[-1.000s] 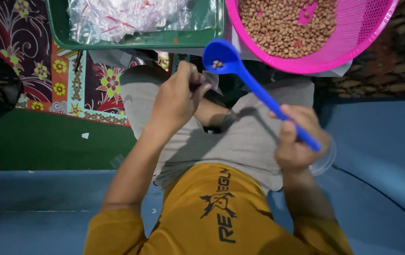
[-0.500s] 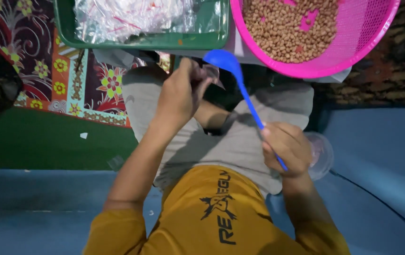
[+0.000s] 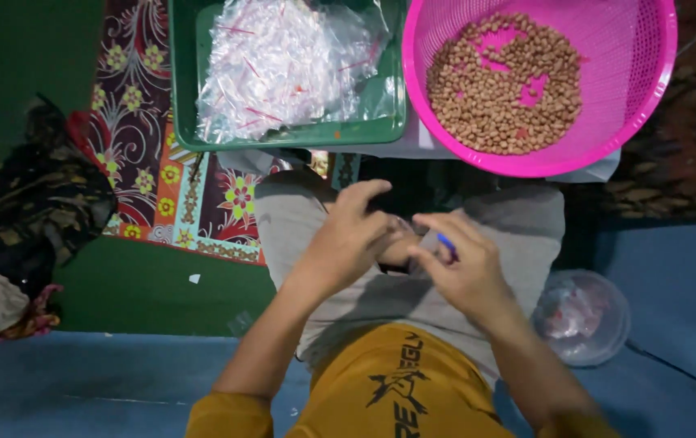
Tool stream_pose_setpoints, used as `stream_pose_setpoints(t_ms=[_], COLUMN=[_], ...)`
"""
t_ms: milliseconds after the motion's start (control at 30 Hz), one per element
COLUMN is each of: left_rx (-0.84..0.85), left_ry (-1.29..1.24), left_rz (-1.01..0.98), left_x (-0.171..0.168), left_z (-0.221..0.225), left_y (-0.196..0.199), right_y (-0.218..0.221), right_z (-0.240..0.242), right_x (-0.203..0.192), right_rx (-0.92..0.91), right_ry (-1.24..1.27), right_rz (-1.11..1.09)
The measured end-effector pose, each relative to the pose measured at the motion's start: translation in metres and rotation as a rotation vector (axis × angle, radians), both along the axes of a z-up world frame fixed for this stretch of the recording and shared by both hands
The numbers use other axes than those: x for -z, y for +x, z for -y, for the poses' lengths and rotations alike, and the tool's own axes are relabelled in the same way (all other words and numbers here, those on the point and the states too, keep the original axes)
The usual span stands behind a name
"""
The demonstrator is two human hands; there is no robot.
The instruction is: Scooping peanuts from a large basket into small plastic bags using a spoon and sealing them.
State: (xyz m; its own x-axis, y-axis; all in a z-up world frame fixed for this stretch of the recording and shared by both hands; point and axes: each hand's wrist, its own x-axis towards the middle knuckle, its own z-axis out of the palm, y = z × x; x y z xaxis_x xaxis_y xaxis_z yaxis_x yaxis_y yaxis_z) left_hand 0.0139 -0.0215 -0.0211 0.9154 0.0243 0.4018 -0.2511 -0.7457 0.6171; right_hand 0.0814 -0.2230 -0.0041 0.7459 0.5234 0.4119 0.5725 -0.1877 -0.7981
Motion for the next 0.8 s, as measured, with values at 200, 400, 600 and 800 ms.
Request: stream_pose_setpoints(t_ms=[200,400,600,800], left_rx=[0.121,0.067,0.146,0.160], left_ry=[-0.002,-0.142,-0.303,-0.325], left_rz=[-0.035,-0.135,-0.143,-0.147], left_x=[-0.005,0.000,0.000,0.013], left_z=[0.004,0.005,0.003,0.003], left_y=[-0.004,-0.003,0.004,0.004], right_y=[0.002,0.008,0.008,0.008], right_z=[-0.007,0.002,0.000,-0.002], right_x=[0.002,0.005,0.011,0.022], right_rx=[-0.046,0.014,0.004,-0.016], right_ry=[-0.045,-0.103,-0.103,-0.150], right_rz=[-0.235,-0.285,-0.198,-0.163])
